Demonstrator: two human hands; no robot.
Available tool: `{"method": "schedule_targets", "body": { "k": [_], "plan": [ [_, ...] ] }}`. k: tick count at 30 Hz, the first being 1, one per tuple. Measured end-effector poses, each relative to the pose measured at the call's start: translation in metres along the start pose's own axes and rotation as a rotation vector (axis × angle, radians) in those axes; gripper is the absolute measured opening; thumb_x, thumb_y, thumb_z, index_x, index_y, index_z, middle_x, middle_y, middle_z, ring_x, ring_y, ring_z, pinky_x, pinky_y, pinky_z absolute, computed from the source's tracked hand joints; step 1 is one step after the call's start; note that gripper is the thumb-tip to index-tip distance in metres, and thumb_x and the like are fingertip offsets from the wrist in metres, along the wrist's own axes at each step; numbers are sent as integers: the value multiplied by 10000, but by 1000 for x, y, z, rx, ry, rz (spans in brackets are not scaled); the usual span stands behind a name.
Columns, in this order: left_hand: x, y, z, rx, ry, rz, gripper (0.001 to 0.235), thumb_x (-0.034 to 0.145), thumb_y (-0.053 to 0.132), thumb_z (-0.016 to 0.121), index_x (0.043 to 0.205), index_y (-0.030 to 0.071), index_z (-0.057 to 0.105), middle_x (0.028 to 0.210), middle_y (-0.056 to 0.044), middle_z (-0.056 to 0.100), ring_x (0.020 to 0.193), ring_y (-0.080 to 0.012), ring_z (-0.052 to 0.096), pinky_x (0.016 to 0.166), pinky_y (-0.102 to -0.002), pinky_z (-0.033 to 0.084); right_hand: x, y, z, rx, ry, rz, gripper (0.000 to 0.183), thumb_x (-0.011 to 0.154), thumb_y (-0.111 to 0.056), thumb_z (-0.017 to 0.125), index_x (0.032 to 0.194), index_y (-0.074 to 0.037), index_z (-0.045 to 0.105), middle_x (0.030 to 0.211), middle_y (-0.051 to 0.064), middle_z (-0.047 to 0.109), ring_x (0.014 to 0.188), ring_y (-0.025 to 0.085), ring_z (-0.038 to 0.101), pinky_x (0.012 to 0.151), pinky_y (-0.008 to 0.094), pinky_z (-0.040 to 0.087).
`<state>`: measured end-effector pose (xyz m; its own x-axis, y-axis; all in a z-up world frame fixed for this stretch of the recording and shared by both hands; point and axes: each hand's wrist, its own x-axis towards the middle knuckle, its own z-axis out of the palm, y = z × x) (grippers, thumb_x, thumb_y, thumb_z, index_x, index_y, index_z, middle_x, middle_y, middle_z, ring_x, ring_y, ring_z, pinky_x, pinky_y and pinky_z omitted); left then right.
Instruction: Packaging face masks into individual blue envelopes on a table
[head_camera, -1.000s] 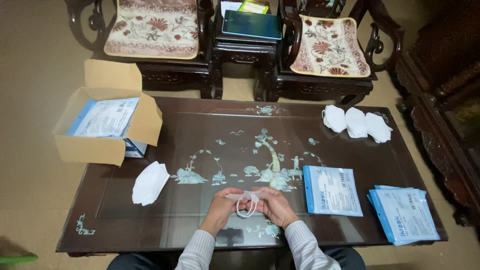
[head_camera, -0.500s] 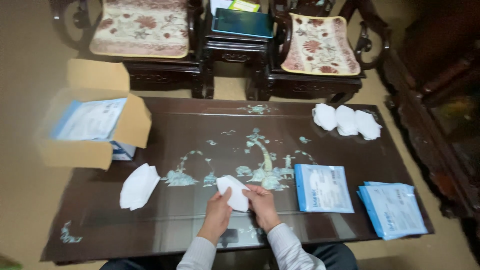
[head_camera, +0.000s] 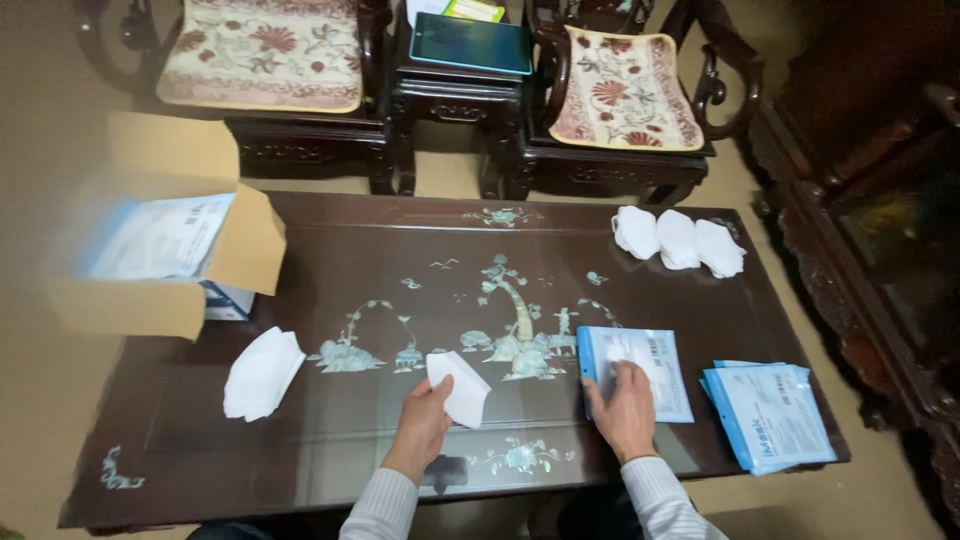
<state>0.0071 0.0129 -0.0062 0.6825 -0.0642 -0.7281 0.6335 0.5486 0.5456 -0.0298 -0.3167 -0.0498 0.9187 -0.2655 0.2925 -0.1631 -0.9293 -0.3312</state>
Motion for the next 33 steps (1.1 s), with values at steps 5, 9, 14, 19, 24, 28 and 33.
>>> {"method": "schedule_targets", "body": {
  "k": [5, 9, 14, 19, 24, 28, 33],
  "plan": [
    [6, -4, -5, 10, -15, 6, 326, 1005, 146, 612, 1285, -17, 645, 1255, -168, 729, 1108, -288, 685, 909, -420, 565, -4, 3, 8, -20, -11, 39, 405, 958, -367, 645, 1083, 11, 720, 1357, 159, 627, 1289, 348, 581, 1040, 466, 519],
    [-27, 17, 6, 62, -31, -27, 342, 1017, 167, 596, 1314, 4, 648, 1278, -138, 728, 1141, -265, 679, 928, -383, 555, -8, -7, 6, 34, 20, -5, 284, 987, -259, 631, 961, -1, 746, 1256, 117, 697, 1257, 313, 623, 958, 476, 564],
    [-15, 0, 8, 198, -102, -11, 375, 991, 191, 623, 1321, 23, 681, 1189, -106, 739, 1029, -252, 677, 792, -375, 541, -24, -57, 29, 149, 51, -196, 233, 990, -245, 614, 1010, -28, 695, 1209, 133, 715, 1085, 323, 699, 915, 426, 560],
    [5, -18, 10, 282, -168, 92, 253, 955, 135, 684, 1147, -7, 768, 913, -81, 748, 729, -178, 649, 596, -337, 514, -37, -122, 36, 352, -116, -146, 149, 1008, -181, 554, 1011, -31, 564, 1152, 190, 708, 739, 396, 740, 660, 531, 580],
    [-15, 7, 9, 668, -5, 231, 315, 923, 158, 681, 666, 116, 504, 622, 21, 479, 570, -117, 446, 517, -311, 339, -47, -141, 57, 432, -75, -176, 148, 1003, -171, 542, 1030, -29, 573, 1167, 165, 684, 933, 397, 710, 759, 509, 539],
    [-20, 12, 10, 702, 32, 283, 468, 916, 160, 676, 643, 172, 297, 606, 43, 267, 552, -112, 267, 525, -321, 217, -56, -168, 50, 423, -70, -192, 179, 1017, -198, 542, 1062, -27, 567, 1164, 177, 689, 817, 411, 720, 677, 518, 543],
    [-7, 10, -1, 309, 12, 97, 351, 1059, 351, 547, 1060, 42, 713, 884, 11, 592, 822, -133, 456, 841, -344, 441, -47, -183, 22, 503, -178, -140, 221, 1035, -270, 506, 1154, -117, 612, 1035, 98, 707, 758, 262, 704, 684, 425, 564]
  ]
}}
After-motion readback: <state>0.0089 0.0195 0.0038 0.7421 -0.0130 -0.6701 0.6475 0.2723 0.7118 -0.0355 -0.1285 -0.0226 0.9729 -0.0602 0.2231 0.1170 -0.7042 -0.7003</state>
